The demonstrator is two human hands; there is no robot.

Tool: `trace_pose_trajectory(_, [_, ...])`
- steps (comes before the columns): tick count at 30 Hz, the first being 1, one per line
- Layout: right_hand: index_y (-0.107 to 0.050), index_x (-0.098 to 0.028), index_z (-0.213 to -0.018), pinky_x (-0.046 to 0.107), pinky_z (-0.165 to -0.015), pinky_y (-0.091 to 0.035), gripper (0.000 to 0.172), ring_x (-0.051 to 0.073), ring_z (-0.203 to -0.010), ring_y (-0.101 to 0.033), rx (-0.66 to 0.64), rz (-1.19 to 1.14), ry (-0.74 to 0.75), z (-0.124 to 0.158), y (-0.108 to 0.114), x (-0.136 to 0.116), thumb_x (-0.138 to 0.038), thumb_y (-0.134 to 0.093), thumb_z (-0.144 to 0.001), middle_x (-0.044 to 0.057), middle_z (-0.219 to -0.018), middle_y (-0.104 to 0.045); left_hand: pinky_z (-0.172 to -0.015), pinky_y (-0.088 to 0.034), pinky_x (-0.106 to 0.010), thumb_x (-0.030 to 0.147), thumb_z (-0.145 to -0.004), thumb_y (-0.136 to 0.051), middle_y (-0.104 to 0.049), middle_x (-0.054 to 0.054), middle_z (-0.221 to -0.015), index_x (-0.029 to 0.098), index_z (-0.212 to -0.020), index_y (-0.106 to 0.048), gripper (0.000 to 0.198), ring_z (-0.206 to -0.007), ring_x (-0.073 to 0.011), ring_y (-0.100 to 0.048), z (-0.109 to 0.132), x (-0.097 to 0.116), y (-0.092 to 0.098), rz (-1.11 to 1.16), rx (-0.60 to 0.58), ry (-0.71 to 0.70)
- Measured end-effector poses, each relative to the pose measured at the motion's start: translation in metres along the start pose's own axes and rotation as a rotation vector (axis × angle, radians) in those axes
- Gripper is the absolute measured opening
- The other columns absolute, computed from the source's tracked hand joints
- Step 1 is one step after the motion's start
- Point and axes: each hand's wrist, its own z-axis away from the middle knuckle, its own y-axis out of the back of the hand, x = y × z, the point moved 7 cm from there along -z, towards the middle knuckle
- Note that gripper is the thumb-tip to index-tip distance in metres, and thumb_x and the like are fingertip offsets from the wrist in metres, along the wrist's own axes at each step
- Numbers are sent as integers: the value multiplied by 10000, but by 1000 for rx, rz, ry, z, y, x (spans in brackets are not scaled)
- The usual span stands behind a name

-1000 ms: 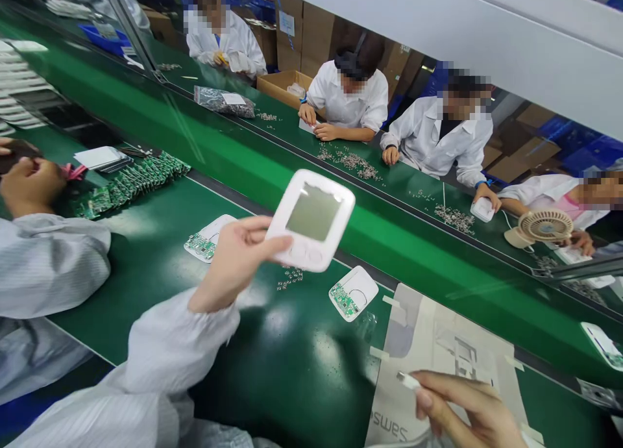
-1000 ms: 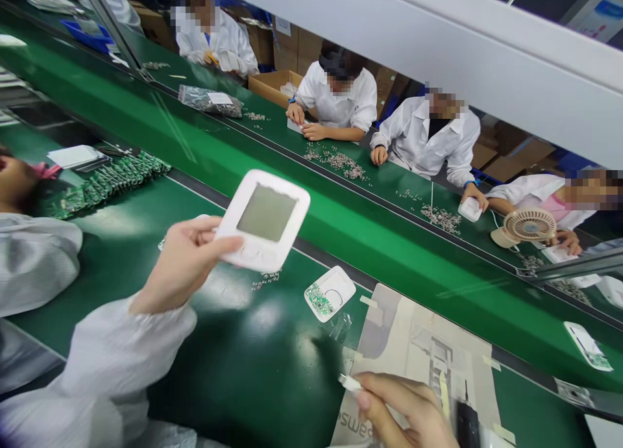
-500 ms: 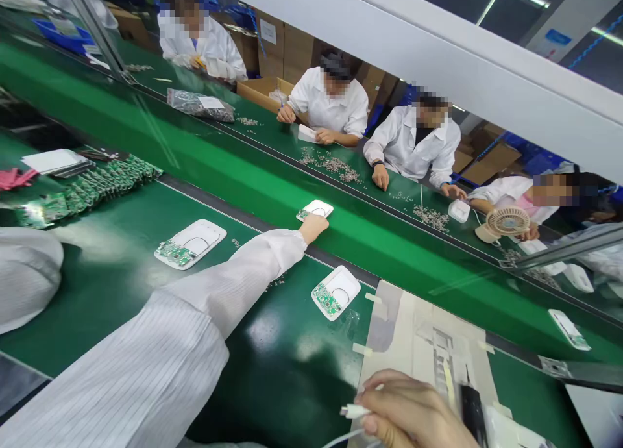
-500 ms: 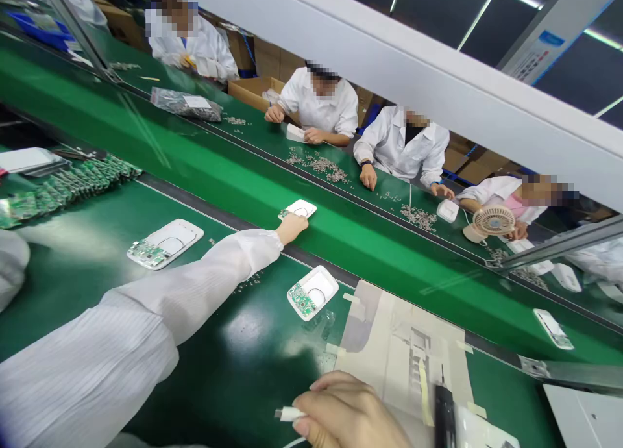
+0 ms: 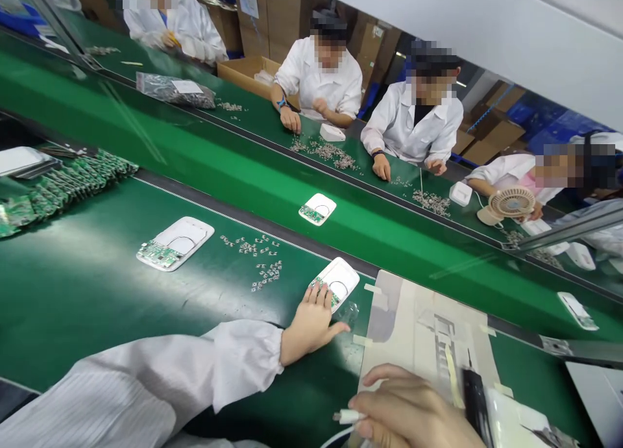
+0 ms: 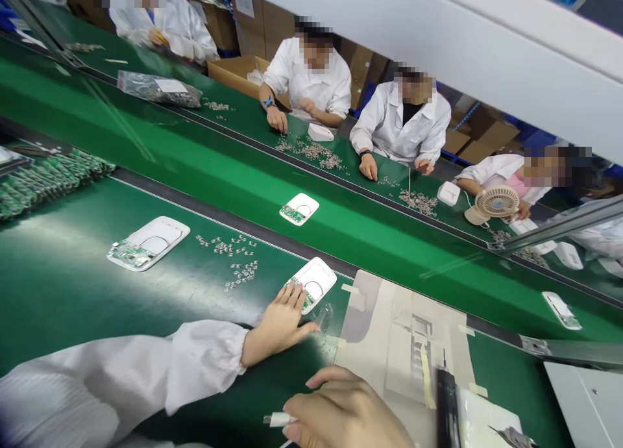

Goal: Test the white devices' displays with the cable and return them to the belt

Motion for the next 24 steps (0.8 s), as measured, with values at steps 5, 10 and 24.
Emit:
trace_pose_trajectory(5, [-705, -188, -898, 278, -800, -555, 177, 172, -632, -670, -16, 28, -21, -7, -5, -2, -230, -536, -927, 35, -660, -712, -1011, -414, -560, 246, -841, -641, -549, -316, -1256, -28, -1222, -567, 475, -1226, -431, -486, 9, -10, -26, -22, -50, -14])
trace_pose_trajectory(10, [-697, -175, -927, 308, -849, -543, 200, 169, -614, -658, -49, 12, -14, -8, -9, -3, -235, -507, -940, 39, -672, -710, -996, -373, -646, 146, -873, -520, -580, -294, -1229, 35, -1294, -537, 436, -1228, -432, -477, 0, -22, -14, 124, -24, -10])
trace_pose_trajectory(24, [-658, -229, -787, 192, -463, -453, 236, 138, -555, -609, 490, -460, -520, -10, 7, 22, -433, -583, -880, -6, -622, -664, -801, -593, -312, 283, -947, -496, -705, -163, -1050, 75, -1211, -525, 338, -941, -225, -696, 16, -50, 89, 1376, -27, 401])
